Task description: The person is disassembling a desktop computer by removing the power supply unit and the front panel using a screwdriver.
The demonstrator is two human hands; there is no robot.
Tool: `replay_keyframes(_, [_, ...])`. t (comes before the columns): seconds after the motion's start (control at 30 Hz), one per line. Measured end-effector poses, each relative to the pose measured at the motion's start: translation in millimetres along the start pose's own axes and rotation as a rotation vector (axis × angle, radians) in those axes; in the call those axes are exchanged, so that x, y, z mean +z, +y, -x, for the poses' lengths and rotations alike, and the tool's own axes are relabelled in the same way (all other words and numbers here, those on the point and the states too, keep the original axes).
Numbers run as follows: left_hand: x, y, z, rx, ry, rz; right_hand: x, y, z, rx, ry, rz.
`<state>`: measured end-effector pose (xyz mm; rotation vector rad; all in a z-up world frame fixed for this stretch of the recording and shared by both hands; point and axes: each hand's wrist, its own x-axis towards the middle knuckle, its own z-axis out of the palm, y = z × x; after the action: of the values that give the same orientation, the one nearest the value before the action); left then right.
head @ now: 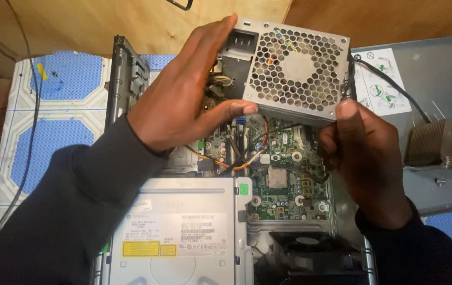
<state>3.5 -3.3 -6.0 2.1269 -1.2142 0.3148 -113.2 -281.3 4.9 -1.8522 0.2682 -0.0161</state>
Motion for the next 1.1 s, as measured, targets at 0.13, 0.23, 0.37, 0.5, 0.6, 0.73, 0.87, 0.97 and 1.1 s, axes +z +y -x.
replay_keyframes(0.13, [-4.8, 1.0, -0.3, 0.000, 0.010, 0.107, 1.4, -0.9, 1.4, 0.027, 0.035, 0.009])
replay_keyframes(0.23, [0.0, -7.7, 2.4, 0.051, 0.010, 0.100, 1.3, 0.4, 1.1, 0.027, 0.048, -0.053])
replay_keyframes(0.37, [1.9, -14.8, 4.0, 0.100, -0.008, 0.049, -3.4, 7.5, 0.2, -0.050, 0.016, -0.056])
replay_keyframes(0.5, [10.3, -24.7, 4.4, 0.102, -0.053, 0.141, -6.0, 13.0, 3.7, -0.177, -0.079, -0.083])
replay_keyframes(0.6, [16.7, -28.6, 0.4, 0.119, -0.024, 0.129, -3.8, 11.6, 10.6, -0.171, 0.017, -0.019])
replay_keyframes(0.73, [21.8, -31.0, -3.1, 0.063, -0.017, 0.096, -5.5, 16.2, 32.7, -0.148, 0.244, 0.036])
replay_keyframes(0.87, [24.8, -33.2, -0.9, 0.108, 0.030, 0.072, 12.6, 3.6, 47.7, -0.008, 0.027, -0.004])
replay_keyframes(0.97, [21.6, -27.7, -2.8, 0.131, 0.041, 0.086, 17.7, -0.5, 45.7, 0.142, -0.125, -0.105])
replay_keyframes(1.1, [14.5, -20.1, -9.3, 0.077, 0.024, 0.134, 19.7, -2.4, 42.5, 0.098, -0.186, -0.161])
